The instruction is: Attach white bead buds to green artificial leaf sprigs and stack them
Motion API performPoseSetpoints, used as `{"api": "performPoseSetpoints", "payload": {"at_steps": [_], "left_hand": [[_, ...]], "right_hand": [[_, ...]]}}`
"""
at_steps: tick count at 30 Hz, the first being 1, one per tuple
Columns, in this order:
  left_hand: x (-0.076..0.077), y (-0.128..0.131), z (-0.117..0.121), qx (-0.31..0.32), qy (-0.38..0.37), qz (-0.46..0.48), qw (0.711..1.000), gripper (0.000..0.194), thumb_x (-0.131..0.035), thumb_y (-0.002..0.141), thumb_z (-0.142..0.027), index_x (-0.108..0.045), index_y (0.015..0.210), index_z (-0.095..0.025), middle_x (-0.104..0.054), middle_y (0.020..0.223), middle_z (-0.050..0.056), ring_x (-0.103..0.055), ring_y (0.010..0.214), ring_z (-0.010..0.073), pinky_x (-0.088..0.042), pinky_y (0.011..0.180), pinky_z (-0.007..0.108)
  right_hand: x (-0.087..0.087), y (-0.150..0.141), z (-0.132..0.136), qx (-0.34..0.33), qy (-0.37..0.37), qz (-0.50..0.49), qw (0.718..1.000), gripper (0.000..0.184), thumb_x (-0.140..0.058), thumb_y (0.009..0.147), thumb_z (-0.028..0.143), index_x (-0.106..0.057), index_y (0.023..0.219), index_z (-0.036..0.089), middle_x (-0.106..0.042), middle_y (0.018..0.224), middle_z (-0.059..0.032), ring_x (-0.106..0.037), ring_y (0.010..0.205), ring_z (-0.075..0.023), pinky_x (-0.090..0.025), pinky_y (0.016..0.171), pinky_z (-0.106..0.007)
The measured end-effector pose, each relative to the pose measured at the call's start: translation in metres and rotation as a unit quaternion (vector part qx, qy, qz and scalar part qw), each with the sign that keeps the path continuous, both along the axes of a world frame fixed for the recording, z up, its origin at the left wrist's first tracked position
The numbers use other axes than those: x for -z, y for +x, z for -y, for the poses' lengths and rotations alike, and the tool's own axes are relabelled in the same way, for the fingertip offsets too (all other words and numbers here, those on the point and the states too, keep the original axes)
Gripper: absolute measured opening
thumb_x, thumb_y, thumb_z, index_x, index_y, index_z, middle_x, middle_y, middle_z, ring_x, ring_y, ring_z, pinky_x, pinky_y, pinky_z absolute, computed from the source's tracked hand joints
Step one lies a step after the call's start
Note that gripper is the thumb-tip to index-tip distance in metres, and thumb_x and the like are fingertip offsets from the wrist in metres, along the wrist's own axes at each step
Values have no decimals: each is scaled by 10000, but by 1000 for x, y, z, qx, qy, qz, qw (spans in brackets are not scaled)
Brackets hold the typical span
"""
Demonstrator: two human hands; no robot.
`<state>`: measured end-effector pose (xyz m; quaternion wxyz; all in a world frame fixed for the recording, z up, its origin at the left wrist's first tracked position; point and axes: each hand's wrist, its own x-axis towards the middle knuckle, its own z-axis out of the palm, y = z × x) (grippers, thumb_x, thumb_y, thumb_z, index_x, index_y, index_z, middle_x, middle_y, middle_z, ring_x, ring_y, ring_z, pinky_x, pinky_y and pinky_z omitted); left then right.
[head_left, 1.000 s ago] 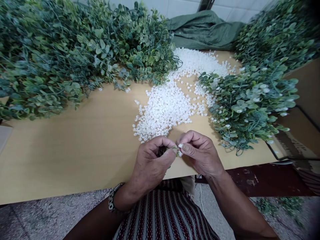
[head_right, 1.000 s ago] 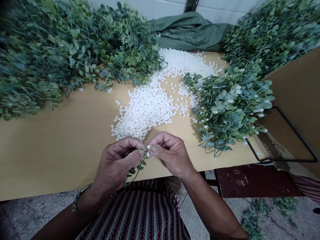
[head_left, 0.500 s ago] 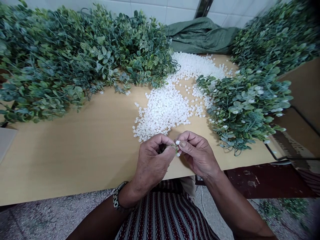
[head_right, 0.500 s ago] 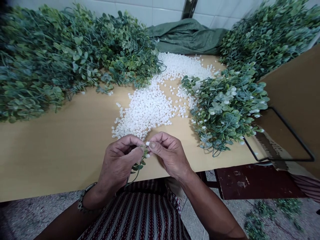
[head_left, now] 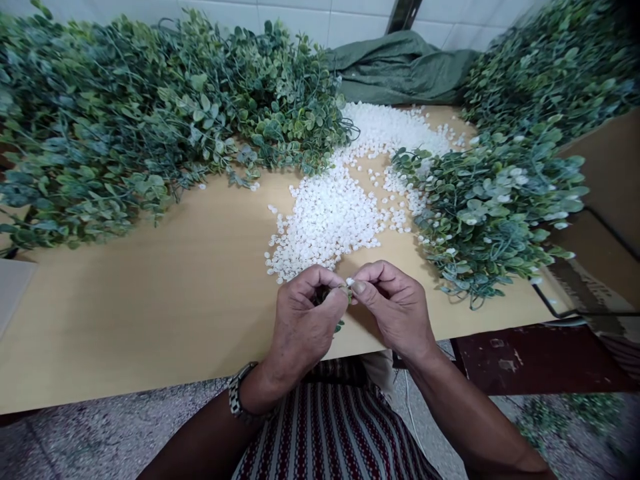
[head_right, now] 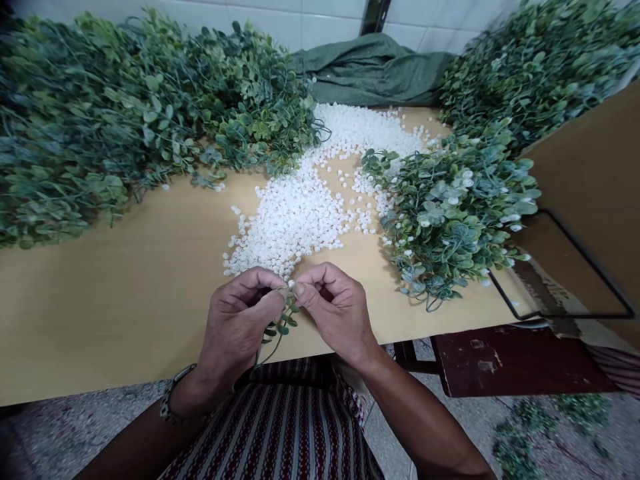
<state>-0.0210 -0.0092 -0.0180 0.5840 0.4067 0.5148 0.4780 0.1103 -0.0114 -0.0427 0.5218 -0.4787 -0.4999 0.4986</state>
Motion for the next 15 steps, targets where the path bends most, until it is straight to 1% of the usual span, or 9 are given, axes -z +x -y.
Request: {"api": "performPoseSetpoints", "payload": {"at_steps": [3,6,10,13,15], "left_hand": [[-1,0,0,-6,2,4,1000,100,-586,683,-142,-575,587,-167,-529,495,-55,-423,424,57,-366,408,169],[-2,1,0,-10,5,-2,1000,109,-577,679,-128,-574,578,-170,-513,479,-60,-413,416,55,-354,394,163],[-3,1,-1,-9,-2,-6,1000,101,-579,666,-133,-566,573,-168,-498,473,-61,-404,417,57,-344,395,167],[-3,1,-2,-10,-6,-15,1000,97,-588,655,-135,-562,566,-163,-476,467,-64,-383,426,55,-329,405,170],[-3,0,-1,-10,-4,-25,1000,100,-587,655,-135,-561,562,-162,-472,469,-63,-379,434,57,-324,410,174]], "right_hand": [[-2,-2,0,9,10,13,1000,140,-679,802,285,-628,720,185,-621,619,20,-538,559,-85,-451,531,-206],[-2,-4,1,25,17,23,999,148,-679,795,286,-618,707,184,-611,613,19,-534,555,-87,-456,527,-207],[-1,-6,3,42,30,57,997,147,-653,807,285,-606,708,188,-582,607,20,-495,537,-88,-427,492,-206],[0,-6,4,38,56,100,993,105,-615,825,233,-595,730,195,-562,609,28,-476,537,-88,-406,488,-208],[2,-5,4,28,88,129,987,92,-586,837,187,-586,746,202,-561,628,29,-491,566,-93,-413,527,-219]]}}
